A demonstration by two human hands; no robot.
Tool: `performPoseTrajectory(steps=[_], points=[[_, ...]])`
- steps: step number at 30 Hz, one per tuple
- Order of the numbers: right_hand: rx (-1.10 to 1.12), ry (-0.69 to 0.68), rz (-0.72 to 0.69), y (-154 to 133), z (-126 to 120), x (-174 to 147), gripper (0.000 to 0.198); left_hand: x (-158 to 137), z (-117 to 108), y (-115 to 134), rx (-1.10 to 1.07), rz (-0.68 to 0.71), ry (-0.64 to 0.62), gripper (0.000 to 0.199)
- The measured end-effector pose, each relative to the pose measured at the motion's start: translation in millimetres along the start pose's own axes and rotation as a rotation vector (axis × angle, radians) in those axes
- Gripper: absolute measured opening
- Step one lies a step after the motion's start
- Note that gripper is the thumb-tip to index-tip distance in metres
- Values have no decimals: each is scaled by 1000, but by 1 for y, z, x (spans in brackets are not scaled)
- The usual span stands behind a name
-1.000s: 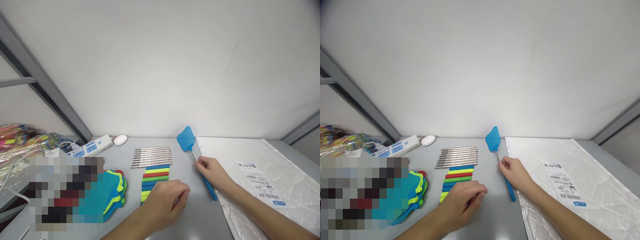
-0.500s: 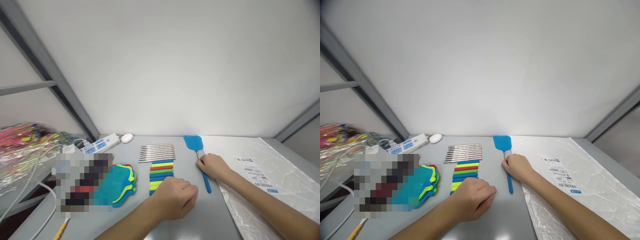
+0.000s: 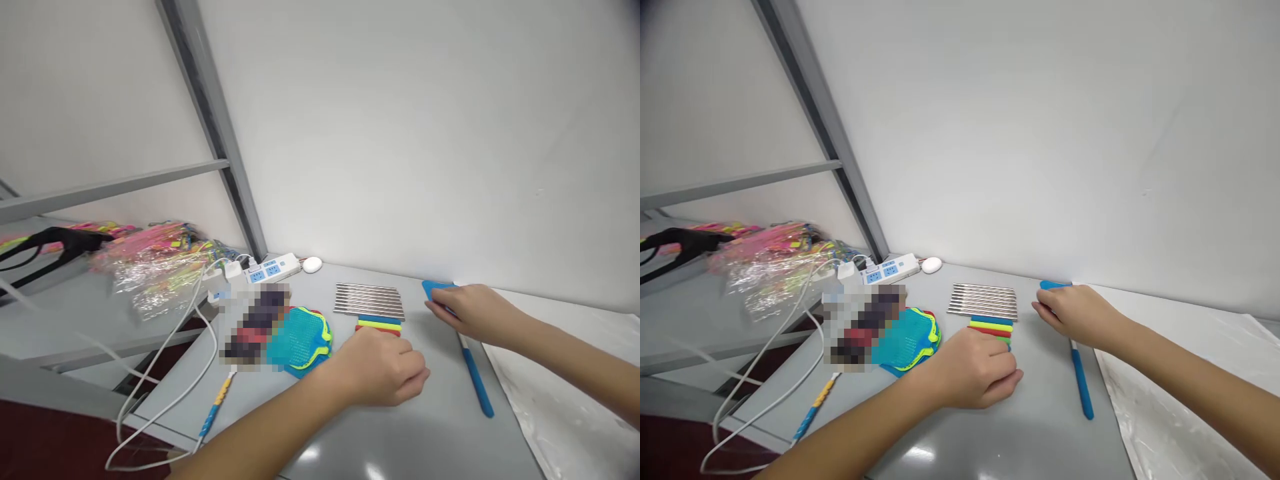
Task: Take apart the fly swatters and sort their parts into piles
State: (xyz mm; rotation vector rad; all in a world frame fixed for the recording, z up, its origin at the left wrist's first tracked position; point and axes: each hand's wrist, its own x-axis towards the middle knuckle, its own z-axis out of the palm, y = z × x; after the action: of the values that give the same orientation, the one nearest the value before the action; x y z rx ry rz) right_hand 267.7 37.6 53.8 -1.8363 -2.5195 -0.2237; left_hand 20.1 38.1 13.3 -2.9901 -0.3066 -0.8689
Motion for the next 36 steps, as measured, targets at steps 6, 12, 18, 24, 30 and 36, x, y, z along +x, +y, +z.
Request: performPoseTrajectory(steps=[6, 12, 18, 24, 30, 36], points=[[235, -62, -60, -42, 24, 100, 31, -48, -11, -8, -33, -188, -56, 31], [356, -125, -131, -66, 54, 163, 31, -53, -9, -12, -35, -232, -80, 31], [335, -175, -184, -69, 59, 182, 30, -49, -4, -8, -33, -159, -81, 31], [186, -141, -230, -73, 55, 192, 21, -47, -2, -9, -28, -75, -73, 25], [90, -23, -66, -59, 8, 141, 24, -46, -8, -11, -31, -58, -108, 25], [230, 475, 63, -63, -44, 38, 20, -42, -16, -5, 38, -72, -116, 23]])
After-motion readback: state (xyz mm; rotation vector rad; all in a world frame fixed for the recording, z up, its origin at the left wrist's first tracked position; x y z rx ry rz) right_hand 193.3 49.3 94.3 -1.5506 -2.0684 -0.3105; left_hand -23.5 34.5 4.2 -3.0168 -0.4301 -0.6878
